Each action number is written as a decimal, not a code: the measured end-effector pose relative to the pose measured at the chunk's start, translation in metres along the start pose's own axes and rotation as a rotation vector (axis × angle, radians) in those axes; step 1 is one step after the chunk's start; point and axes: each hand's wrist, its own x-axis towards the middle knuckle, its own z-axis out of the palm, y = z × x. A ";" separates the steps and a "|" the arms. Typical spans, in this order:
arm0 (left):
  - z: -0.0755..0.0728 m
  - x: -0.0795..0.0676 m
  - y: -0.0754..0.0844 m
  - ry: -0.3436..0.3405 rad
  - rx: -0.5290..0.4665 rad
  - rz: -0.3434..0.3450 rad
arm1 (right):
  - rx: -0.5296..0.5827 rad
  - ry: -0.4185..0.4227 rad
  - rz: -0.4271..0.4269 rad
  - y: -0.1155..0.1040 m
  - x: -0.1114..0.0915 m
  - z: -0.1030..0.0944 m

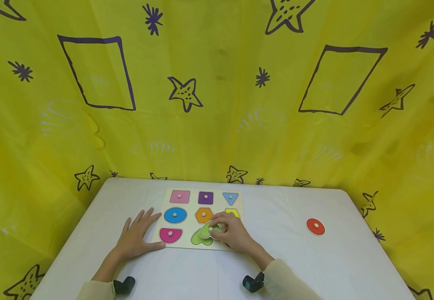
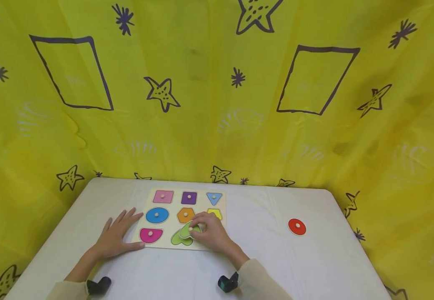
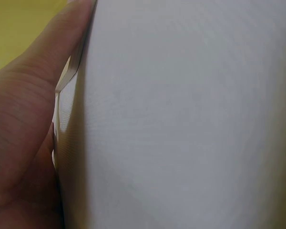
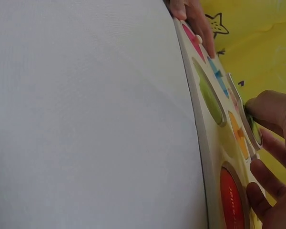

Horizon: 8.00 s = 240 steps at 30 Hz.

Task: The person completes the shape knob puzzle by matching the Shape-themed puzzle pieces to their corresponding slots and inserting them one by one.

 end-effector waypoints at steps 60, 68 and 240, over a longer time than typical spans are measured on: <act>0.011 0.002 -0.008 0.027 -0.017 0.032 | -0.189 -0.063 -0.087 -0.005 -0.002 0.001; 0.015 0.002 -0.014 0.022 -0.014 0.025 | -0.197 -0.033 0.017 0.010 -0.009 -0.035; 0.002 0.000 0.002 -0.010 0.008 -0.010 | -0.133 0.198 0.120 0.031 -0.048 -0.035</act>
